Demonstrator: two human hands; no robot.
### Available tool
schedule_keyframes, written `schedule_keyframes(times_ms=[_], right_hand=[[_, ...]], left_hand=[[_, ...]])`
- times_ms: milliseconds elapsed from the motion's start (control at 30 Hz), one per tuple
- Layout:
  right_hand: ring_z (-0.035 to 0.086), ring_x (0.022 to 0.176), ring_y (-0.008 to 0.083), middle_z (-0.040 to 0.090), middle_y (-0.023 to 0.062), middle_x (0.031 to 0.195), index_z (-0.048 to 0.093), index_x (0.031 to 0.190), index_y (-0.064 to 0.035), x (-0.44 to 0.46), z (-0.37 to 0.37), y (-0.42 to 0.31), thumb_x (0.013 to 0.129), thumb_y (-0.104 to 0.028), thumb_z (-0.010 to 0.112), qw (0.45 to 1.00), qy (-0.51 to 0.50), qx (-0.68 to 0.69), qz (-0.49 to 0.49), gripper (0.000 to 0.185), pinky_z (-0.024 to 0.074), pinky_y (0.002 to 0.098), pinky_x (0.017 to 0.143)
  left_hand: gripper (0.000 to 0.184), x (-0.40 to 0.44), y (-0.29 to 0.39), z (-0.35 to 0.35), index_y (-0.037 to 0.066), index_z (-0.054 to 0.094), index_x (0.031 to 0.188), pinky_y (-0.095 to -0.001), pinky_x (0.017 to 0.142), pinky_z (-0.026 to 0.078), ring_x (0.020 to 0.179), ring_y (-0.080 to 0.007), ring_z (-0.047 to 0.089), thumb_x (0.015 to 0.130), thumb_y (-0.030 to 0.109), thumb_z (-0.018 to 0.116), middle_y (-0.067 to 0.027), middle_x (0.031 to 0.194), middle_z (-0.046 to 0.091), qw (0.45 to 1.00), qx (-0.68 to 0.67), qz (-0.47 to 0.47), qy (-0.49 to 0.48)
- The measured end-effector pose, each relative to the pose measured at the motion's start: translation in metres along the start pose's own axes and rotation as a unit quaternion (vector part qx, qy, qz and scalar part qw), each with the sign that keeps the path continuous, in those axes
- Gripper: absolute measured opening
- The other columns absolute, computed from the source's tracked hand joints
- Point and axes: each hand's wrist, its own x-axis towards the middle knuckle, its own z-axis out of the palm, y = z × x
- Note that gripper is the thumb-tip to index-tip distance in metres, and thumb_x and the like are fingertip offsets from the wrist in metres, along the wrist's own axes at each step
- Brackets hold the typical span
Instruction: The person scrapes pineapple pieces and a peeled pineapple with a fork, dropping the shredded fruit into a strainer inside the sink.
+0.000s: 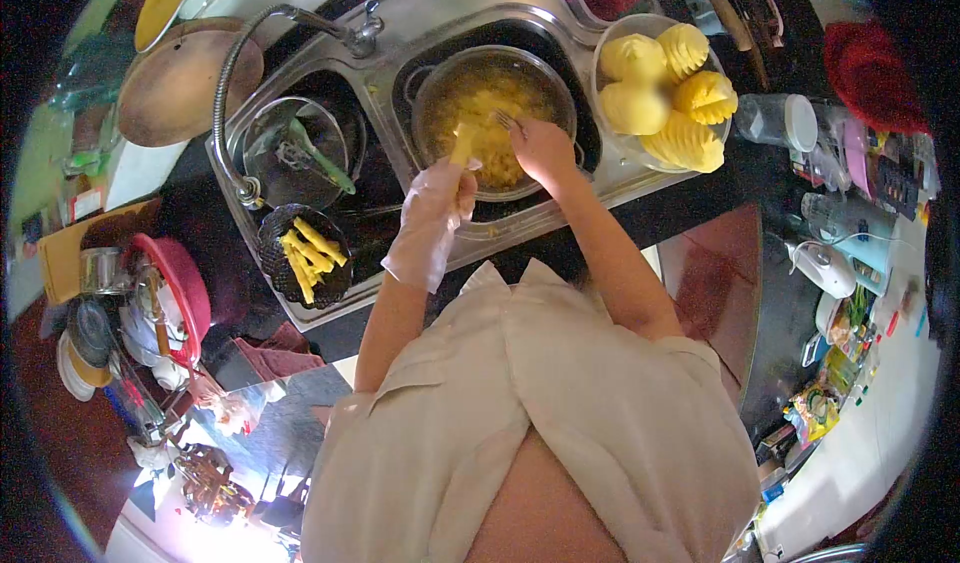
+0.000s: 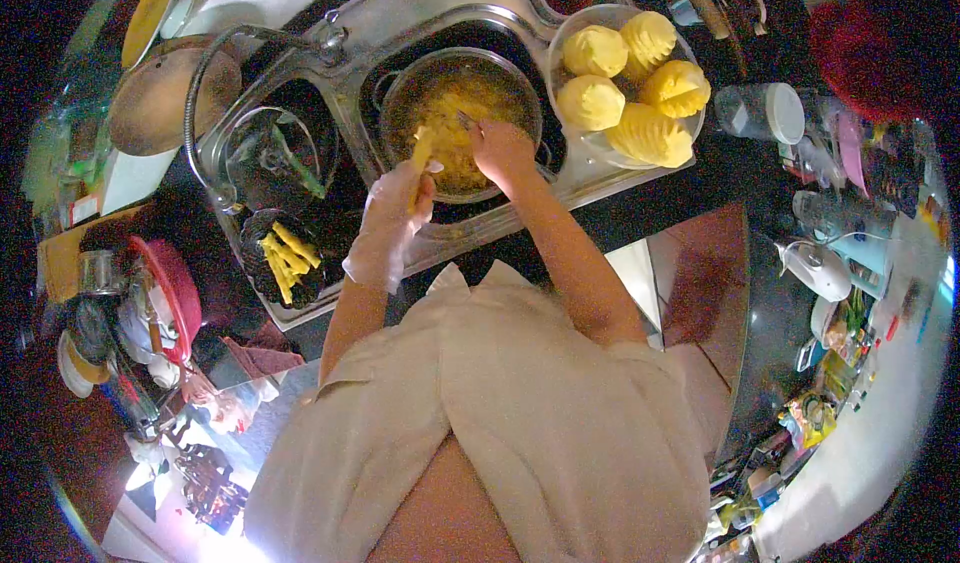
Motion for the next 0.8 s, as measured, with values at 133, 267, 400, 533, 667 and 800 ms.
schedule_keyframes(times_ms=[133,267,400,533,667,800], right_hand=[[0.063,0.082,0.0392,0.065,0.0204,0.085,0.065,0.095,-0.0041,-0.01,-0.014,-0.008,0.093,-0.033,0.045,0.987,-0.017,0.161,0.014,0.035,0.0499,0.0479,0.073],[0.062,0.082,0.0401,0.065,0.0201,0.085,0.065,0.096,-0.0054,-0.03,-0.018,-0.021,0.093,-0.033,0.048,0.951,-0.034,0.306,-0.007,0.033,0.0495,0.0462,0.074],[0.062,0.08,0.039,0.065,0.0192,0.084,0.065,0.096,-0.0075,-0.042,-0.011,-0.032,0.091,-0.032,0.05,0.976,-0.021,0.193,-0.104,0.029,0.05,0.0466,0.071],[0.062,0.074,0.0385,0.064,0.0195,0.08,0.065,0.095,-0.007,-0.031,-0.004,-0.026,0.091,-0.029,0.052,0.983,-0.014,0.139,-0.116,0.026,0.048,0.0458,0.065],[0.061,0.068,0.0397,0.064,0.0188,0.074,0.064,0.096,-0.0059,-0.016,0.03,0.004,0.091,-0.033,0.051,0.99,-0.027,0.021,-0.135,0.03,0.0477,0.0486,0.061],[0.064,0.075,0.04,0.066,0.0212,0.084,0.062,0.097,-0.0043,-0.005,0.01,0.0,0.09,-0.028,0.049,0.998,-0.044,0.037,-0.016,0.028,0.0514,0.0494,0.068]], left_hand=[[0.019,0.0,-0.001,0.001,0.01,0.063,0.096,-0.022,0.037,0.034,0.047,-0.0099,0.047,0.089,0.026,0.056,0.0009,0.065,0.053,0.972,-0.229,-0.035,0.03],[0.015,-0.003,0.019,0.01,0.012,0.059,0.082,-0.0219,0.041,0.037,0.047,-0.008,0.046,0.086,0.026,0.06,0.0014,0.065,0.052,0.954,-0.282,-0.091,0.047],[0.012,0.012,-0.005,-0.001,0.01,0.058,0.085,-0.0312,0.048,0.046,0.052,-0.0181,0.054,0.086,0.022,0.057,-0.0046,0.067,0.056,0.976,-0.181,-0.109,-0.053],[0.019,0.005,-0.02,0.007,0.009,0.058,0.102,-0.0477,0.063,0.048,0.071,-0.0381,0.059,0.086,0.015,0.049,-0.0161,0.076,0.059,0.842,0.461,0.272,0.066],[0.022,0.0,-0.004,0.001,0.007,0.058,0.106,-0.0441,0.06,0.047,0.072,-0.033,0.059,0.088,0.016,0.049,-0.0149,0.078,0.059,0.952,0.267,0.147,0.02],[0.021,-0.006,0.008,-0.012,0.006,0.059,0.105,-0.0316,0.048,0.047,0.063,-0.0171,0.06,0.091,0.02,0.051,-0.0086,0.078,0.06,0.99,-0.064,-0.102,-0.075]])
